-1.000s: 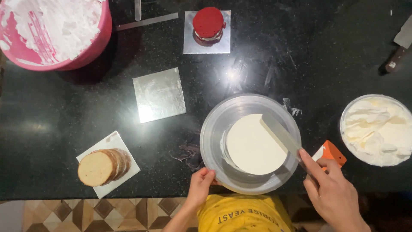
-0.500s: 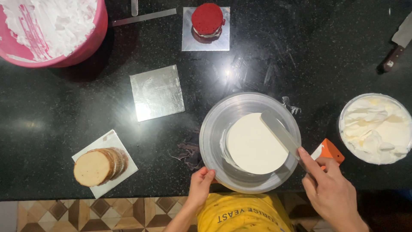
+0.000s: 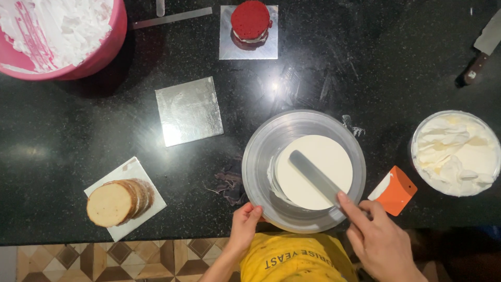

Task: The person smooths white frosting on a cake set on a turntable, using a spatula to add frosting and a scraper to even the sides. They then lift the frosted cake aside on a board, place a plain sponge cake layer onto the turntable, and scoop more frosting from a bowl onto it.

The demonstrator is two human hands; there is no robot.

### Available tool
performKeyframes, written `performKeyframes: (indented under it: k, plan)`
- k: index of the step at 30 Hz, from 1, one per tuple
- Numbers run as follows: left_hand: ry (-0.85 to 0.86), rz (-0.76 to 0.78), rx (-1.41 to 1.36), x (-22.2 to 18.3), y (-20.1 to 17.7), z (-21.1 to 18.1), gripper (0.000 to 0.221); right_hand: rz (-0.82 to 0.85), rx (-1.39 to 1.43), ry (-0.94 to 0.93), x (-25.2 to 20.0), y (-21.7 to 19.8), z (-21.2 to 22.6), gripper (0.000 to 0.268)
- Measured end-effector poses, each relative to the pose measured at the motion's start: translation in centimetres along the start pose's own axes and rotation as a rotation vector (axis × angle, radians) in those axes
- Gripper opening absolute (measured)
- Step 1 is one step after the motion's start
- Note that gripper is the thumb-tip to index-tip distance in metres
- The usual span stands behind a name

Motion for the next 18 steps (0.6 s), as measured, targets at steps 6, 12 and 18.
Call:
performKeyframes:
  k: [6,12,18]
  plan:
    - [0.01,0.008,-0.004,0.2,-0.3,0.9,0.033,0.037,0.037,-0.07,-0.8,1.5,1.3,0.073]
    - [-0.003,0.006,0.011,0.1,-0.1,1.4,0.029,0.204,0.19,-0.138,-1.5,2.9,3.8,0.076]
    - [-0.073,0.138,0.161,4.0,-2.1,5.2,0.034,0.471,0.849,-0.414,-5.1,8.2,0.5,0.046]
Point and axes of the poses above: each hand's wrist, its own x-axis towards the middle knuckle, its own y-axis out of the palm, z = x × y, the point moved 10 cm from there along x, towards the middle knuckle, and after that the axes turned 3 degrees about -z, right-handed, at the moved point
